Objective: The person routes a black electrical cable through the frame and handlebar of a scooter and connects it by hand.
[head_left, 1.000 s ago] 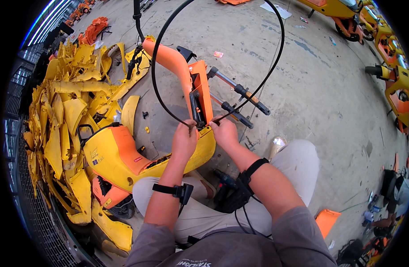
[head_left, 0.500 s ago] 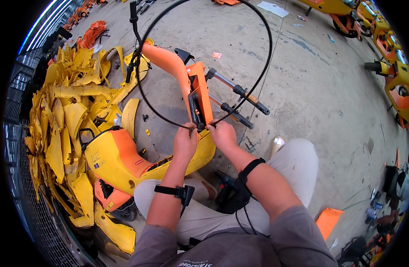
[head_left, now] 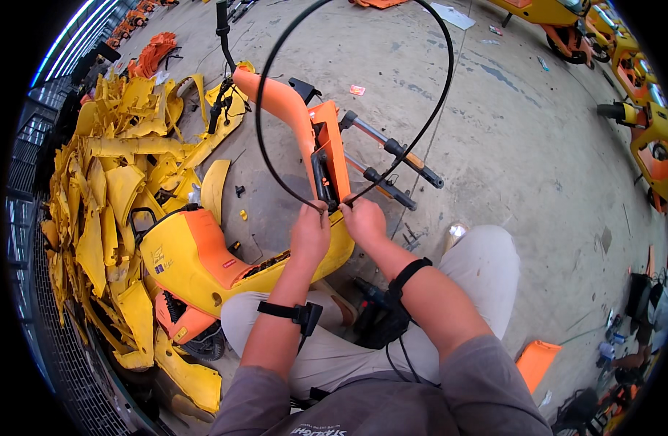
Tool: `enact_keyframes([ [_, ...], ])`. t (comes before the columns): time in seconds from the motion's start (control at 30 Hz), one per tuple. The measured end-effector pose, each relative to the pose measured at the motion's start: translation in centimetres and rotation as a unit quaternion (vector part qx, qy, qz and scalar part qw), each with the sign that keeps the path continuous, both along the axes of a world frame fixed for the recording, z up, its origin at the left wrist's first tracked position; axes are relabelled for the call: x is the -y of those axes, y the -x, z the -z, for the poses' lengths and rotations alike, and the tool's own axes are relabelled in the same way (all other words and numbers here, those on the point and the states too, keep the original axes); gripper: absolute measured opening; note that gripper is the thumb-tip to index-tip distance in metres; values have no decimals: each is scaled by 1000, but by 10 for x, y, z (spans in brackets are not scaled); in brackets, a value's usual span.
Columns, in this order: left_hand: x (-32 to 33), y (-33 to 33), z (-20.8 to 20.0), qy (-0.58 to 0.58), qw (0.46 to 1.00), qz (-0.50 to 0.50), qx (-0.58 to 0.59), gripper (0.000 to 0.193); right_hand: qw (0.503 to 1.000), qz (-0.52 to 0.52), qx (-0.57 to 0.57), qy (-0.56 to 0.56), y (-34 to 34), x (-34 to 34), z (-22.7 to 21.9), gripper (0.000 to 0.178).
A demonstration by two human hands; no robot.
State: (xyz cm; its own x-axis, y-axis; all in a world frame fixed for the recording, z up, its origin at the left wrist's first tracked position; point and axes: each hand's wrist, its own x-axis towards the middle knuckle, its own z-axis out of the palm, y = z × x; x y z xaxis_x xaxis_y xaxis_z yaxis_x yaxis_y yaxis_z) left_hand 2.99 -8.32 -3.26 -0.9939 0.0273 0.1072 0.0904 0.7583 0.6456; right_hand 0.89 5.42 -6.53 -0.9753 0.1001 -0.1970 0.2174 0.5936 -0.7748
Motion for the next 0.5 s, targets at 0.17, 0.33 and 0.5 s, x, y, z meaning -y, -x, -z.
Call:
enact_keyframes([
  [0.17, -6, 0, 2, 22, 998, 36, -49, 12, 1000, 1, 1, 8, -1, 1, 1, 18],
  [0.33, -8, 3, 10, 31, 998, 42, -38, 12, 1000, -19, -6, -14, -1, 2, 1, 18],
  [0.5, 1, 8, 22, -8, 999, 31, -39, 12, 999, -16, -24, -19, -2, 4, 5, 18],
])
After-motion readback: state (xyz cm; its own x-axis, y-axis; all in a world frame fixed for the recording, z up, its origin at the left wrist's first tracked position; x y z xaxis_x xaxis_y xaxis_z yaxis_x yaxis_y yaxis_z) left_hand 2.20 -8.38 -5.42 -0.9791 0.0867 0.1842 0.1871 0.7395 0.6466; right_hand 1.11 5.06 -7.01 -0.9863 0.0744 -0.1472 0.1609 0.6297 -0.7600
